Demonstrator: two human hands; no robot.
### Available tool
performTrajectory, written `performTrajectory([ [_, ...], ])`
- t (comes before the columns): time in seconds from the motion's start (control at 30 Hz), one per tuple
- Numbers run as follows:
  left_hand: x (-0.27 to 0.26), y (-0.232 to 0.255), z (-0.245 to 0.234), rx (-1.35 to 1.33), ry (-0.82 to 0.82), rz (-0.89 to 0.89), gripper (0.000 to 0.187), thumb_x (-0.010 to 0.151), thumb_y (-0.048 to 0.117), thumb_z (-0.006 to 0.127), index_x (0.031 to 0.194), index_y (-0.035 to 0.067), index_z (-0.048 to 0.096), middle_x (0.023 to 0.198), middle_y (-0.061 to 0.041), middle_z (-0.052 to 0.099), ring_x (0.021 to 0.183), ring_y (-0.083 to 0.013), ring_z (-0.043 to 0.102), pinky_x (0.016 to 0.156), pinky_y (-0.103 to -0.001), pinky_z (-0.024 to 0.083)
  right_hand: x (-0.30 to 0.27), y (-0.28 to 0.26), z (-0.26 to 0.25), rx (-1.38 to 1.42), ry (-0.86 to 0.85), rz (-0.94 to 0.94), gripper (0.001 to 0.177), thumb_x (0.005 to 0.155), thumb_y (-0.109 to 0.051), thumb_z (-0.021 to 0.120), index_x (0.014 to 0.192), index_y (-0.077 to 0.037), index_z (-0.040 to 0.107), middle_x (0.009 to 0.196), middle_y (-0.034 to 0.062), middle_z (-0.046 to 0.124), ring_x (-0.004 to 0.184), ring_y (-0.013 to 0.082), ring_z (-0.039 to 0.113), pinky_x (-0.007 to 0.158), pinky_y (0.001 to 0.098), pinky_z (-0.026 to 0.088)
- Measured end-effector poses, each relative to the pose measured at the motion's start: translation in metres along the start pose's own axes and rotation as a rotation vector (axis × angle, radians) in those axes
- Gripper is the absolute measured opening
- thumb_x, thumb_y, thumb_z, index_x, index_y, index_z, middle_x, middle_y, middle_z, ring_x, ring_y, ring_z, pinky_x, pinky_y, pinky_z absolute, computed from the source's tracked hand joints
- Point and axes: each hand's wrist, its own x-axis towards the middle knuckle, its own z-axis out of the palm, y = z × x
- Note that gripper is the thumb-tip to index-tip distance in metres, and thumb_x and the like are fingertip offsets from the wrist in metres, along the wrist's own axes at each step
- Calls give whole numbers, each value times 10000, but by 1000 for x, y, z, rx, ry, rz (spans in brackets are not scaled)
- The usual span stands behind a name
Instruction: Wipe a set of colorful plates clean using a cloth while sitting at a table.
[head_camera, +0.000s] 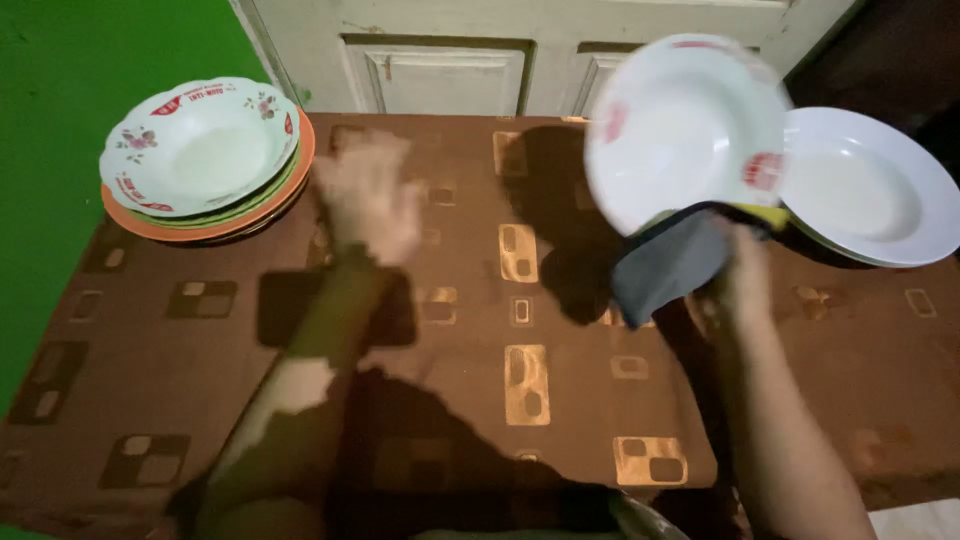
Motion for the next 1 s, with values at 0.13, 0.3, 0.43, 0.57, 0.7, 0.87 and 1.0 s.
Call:
performTrajectory([
  [0.13, 6, -35, -51, 476, -305, -417, 618, 900, 292, 691, 1469, 79, 578, 1516, -226, 525, 1457, -441, 328, 1099, -773, -2, 1, -33, -23, 374, 98, 26, 167, 833, -434, 601, 936, -306, 630, 850, -97, 624, 732, 107, 573, 639, 277, 401],
  [0.3, -9, -78, -70, 824, -599, -712, 778, 990, 657, 496, 1533, 99, 497, 1522, -214, 548, 1472, -471, 380, 1110, -781, -106, 68, -20, -78, 719, 75, -109, 228, 825, -320, 663, 1020, -222, 727, 1045, -25, 797, 1016, 159, 766, 995, 296, 650],
  [0.43, -36, -100, -73, 710, -312, -381, 228, 1015, 279, 760, 996, 52, 757, 825, -187, 702, 839, -454, 678, 1117, -792, 57, 72, -28, -97, 797, 97, 104, 112, 850, -356, 591, 802, -255, 601, 682, -102, 539, 528, 112, 468, 411, 205, 291],
  [0.57, -37, -104, -76, 650, -285, -284, 272, 855, -171, 665, 918, 78, 754, 691, -94, 597, 764, -377, 623, 1197, -775, 72, 67, -39, -99, 742, 260, 154, 299, 768, -451, 600, 985, -258, 673, 934, -80, 717, 578, 87, 493, 426, 159, 299],
  [0.7, -31, -104, -77, 609, -122, -185, 388, 774, -237, 522, 865, 72, 737, 620, -73, 537, 704, -310, 578, 1269, -710, 132, 51, -51, -93, 529, 305, 146, 516, 823, -538, 431, 1174, -276, 703, 1080, -79, 779, 533, 57, 541, 363, 126, 348],
  [0.87, -16, -90, -79, 590, 54, -12, 185, 1097, 31, 683, 956, 98, 784, 697, -57, 663, 744, -241, 606, 1283, -548, 260, 73, -41, -93, 870, 383, 34, 446, 748, -345, 678, 1151, -187, 787, 1182, 31, 882, 1115, 241, 853, 932, 358, 713],
  [1.0, 20, -36, -72, 437, 121, 215, 316, 974, 4, 536, 835, 67, 812, 608, -106, 633, 583, -245, 599, 1290, -572, 277, 72, -45, -85, 821, 458, 31, 421, 731, -343, 688, 1109, -183, 782, 1129, 26, 884, 1056, 231, 864, 863, 358, 729],
])
